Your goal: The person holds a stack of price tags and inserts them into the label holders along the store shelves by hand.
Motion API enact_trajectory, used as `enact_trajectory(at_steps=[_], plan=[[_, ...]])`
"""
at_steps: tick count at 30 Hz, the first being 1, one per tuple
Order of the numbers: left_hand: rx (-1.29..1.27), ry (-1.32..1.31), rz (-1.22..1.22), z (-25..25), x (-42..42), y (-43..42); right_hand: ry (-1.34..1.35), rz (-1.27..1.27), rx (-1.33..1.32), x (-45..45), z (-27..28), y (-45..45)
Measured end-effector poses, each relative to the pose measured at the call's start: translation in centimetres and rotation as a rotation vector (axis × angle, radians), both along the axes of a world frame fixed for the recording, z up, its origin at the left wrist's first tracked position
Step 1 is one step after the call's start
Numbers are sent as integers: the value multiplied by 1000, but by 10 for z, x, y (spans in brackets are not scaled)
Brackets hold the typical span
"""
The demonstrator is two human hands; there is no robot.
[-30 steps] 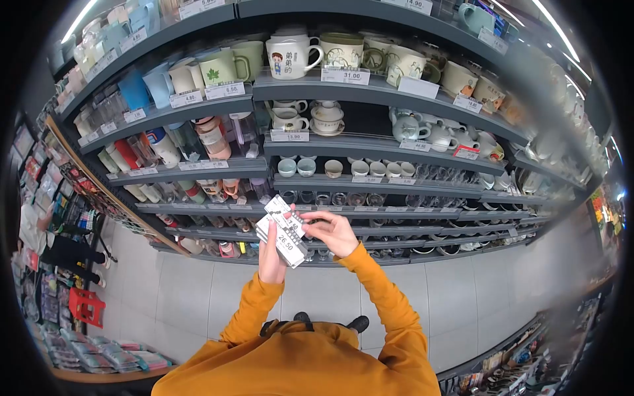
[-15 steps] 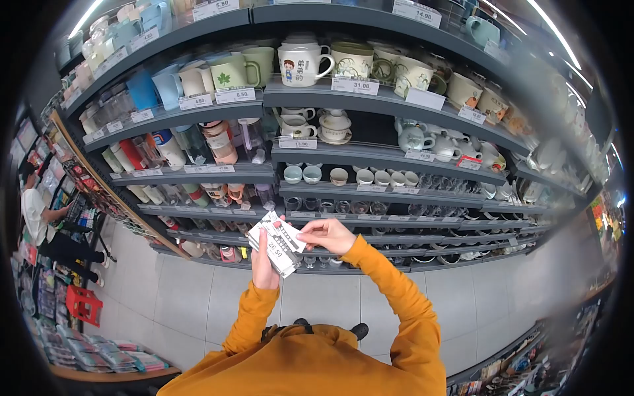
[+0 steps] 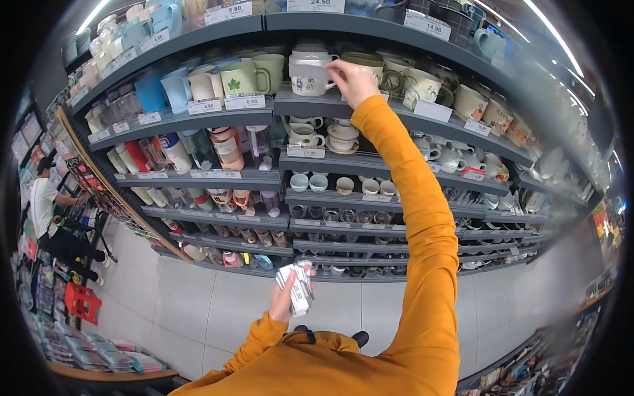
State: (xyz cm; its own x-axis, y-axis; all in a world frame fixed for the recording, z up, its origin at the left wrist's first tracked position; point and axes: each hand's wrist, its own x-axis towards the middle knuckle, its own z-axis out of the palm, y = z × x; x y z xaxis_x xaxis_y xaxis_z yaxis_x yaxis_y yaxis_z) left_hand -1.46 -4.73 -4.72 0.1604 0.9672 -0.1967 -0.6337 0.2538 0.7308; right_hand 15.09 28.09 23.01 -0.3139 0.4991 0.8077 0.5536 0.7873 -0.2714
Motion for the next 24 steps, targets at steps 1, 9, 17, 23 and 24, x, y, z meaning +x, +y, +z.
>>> enact_trajectory(at_steps=[1,9,17,23,24], plan=[[-40,6,-51,-9,1,-5,-37,27,-78,-2,-4,6],[-34,163,-269,-35,14,-29,149,327,-305,-2,-5,13],[-162,178,-430,-41,19,-31,-156,124,-131,3,-7,9],[-360,39,-420,-49,20,-33,-85,11,173,-6,-10,-22],[-359,2,-422,-53,19,-33,-88,-18,244,-6,-10,-29]])
